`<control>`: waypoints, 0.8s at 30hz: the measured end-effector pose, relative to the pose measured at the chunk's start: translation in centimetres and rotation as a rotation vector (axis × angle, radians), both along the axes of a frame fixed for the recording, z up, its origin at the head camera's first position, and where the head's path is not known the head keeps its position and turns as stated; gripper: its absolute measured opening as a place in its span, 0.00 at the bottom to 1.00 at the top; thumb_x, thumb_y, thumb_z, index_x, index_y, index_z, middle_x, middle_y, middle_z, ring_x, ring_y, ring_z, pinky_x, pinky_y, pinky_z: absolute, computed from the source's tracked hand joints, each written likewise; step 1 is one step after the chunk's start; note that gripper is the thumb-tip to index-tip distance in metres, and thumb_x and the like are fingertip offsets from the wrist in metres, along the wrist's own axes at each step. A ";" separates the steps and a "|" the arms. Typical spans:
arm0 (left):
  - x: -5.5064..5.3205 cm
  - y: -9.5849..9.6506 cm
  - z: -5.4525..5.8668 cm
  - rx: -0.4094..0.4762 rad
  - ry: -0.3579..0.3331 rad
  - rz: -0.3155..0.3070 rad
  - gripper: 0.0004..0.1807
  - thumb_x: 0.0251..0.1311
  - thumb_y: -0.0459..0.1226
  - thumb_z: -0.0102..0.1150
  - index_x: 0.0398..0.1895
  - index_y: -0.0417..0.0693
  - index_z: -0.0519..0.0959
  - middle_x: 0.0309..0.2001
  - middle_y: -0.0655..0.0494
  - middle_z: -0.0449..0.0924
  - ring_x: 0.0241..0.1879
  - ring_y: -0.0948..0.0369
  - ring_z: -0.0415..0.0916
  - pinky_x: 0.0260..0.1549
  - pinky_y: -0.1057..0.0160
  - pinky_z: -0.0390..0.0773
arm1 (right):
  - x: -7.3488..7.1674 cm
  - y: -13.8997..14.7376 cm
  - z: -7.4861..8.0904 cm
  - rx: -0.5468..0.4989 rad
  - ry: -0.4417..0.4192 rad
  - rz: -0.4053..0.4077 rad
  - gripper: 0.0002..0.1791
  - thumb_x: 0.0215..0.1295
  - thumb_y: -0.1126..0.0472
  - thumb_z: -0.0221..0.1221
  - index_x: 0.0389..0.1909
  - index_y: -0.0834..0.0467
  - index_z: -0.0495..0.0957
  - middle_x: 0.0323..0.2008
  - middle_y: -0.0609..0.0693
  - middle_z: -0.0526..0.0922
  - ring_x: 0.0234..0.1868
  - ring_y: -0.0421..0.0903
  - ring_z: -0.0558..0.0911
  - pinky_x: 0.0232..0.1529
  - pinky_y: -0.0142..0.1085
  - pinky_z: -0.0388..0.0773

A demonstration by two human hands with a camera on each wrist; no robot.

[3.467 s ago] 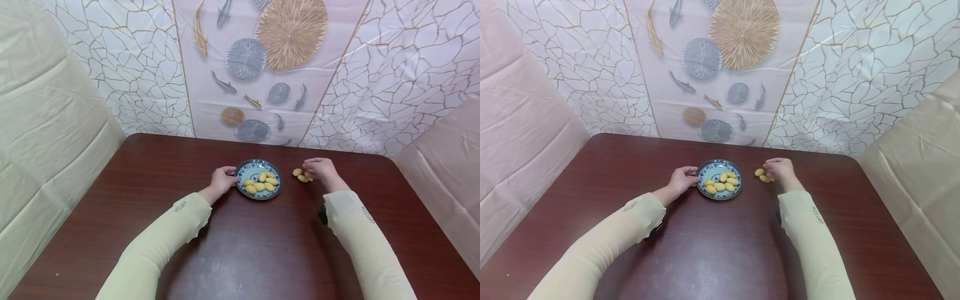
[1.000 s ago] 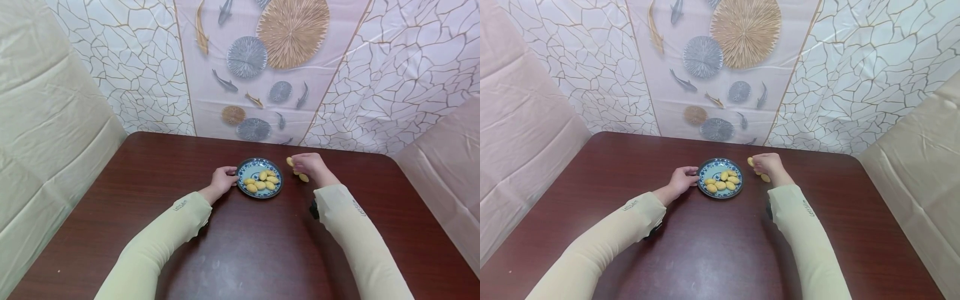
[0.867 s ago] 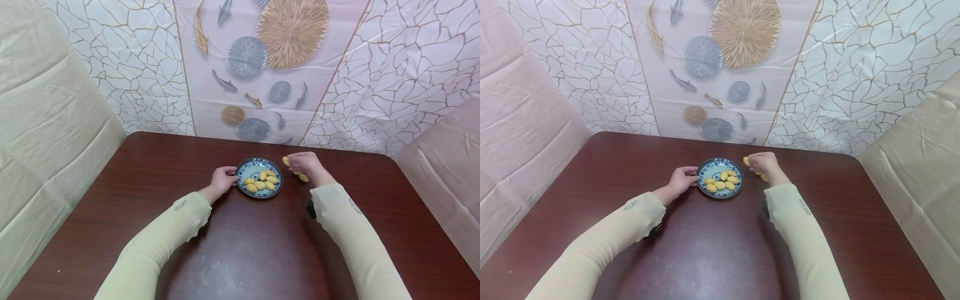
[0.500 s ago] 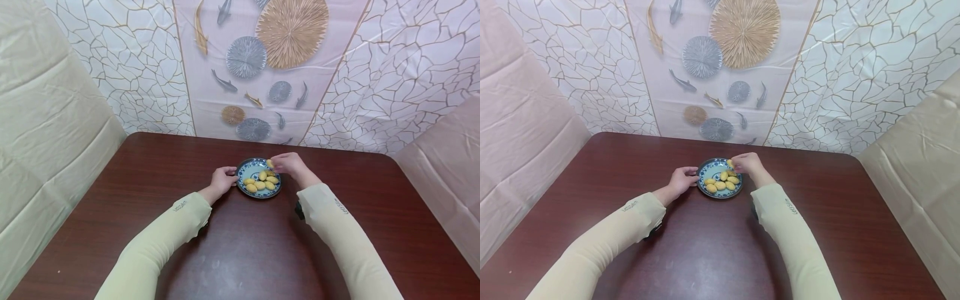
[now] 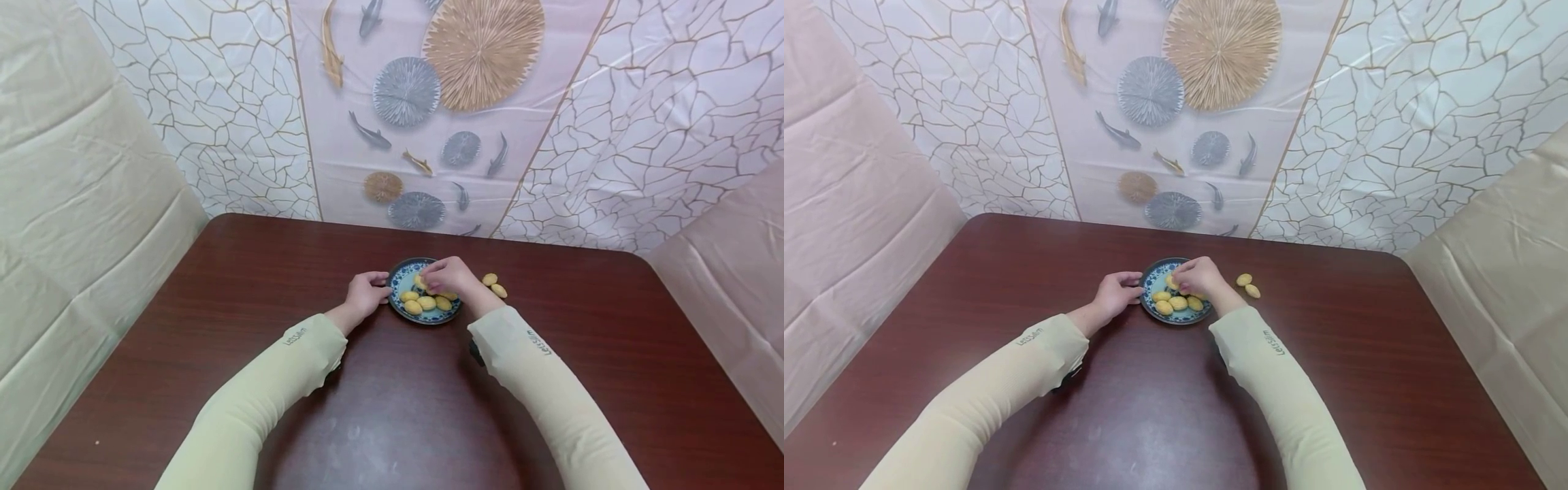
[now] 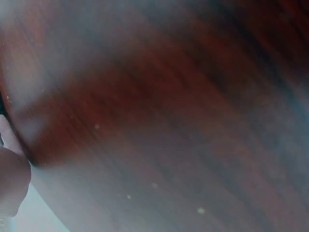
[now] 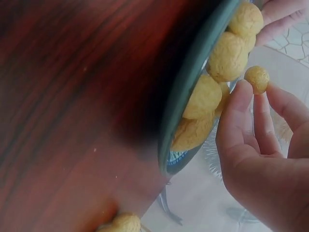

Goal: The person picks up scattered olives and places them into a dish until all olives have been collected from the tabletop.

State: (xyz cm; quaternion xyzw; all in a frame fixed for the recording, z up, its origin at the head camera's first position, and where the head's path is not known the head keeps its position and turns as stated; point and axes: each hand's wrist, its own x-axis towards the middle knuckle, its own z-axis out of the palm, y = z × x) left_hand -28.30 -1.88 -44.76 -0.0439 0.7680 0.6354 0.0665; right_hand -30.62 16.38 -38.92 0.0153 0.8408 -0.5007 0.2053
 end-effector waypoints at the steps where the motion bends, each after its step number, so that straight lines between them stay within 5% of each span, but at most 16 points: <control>1: 0.0 0.0 0.0 0.001 -0.001 0.000 0.21 0.57 0.25 0.56 0.56 0.35 0.74 0.52 0.37 0.77 0.39 0.59 0.77 0.37 0.64 0.84 | 0.0 -0.1 0.0 0.001 -0.003 0.003 0.16 0.62 0.68 0.55 0.49 0.72 0.76 0.30 0.50 0.83 0.26 0.38 0.80 0.38 0.34 0.83; 15: 0.1 0.0 0.0 0.016 0.011 0.007 0.20 0.57 0.25 0.56 0.55 0.33 0.74 0.51 0.36 0.77 0.36 0.60 0.78 0.35 0.66 0.85 | 0.2 -0.9 0.0 0.194 0.053 0.090 0.14 0.60 0.63 0.60 0.44 0.65 0.82 0.28 0.50 0.82 0.25 0.39 0.77 0.29 0.29 0.81; 24: 0.0 0.0 -0.1 0.003 0.009 0.002 0.20 0.58 0.25 0.56 0.56 0.34 0.74 0.51 0.37 0.77 0.37 0.60 0.78 0.34 0.66 0.84 | 0.3 -0.7 0.2 0.212 0.058 0.081 0.13 0.62 0.64 0.57 0.45 0.65 0.81 0.32 0.53 0.81 0.25 0.40 0.75 0.29 0.30 0.80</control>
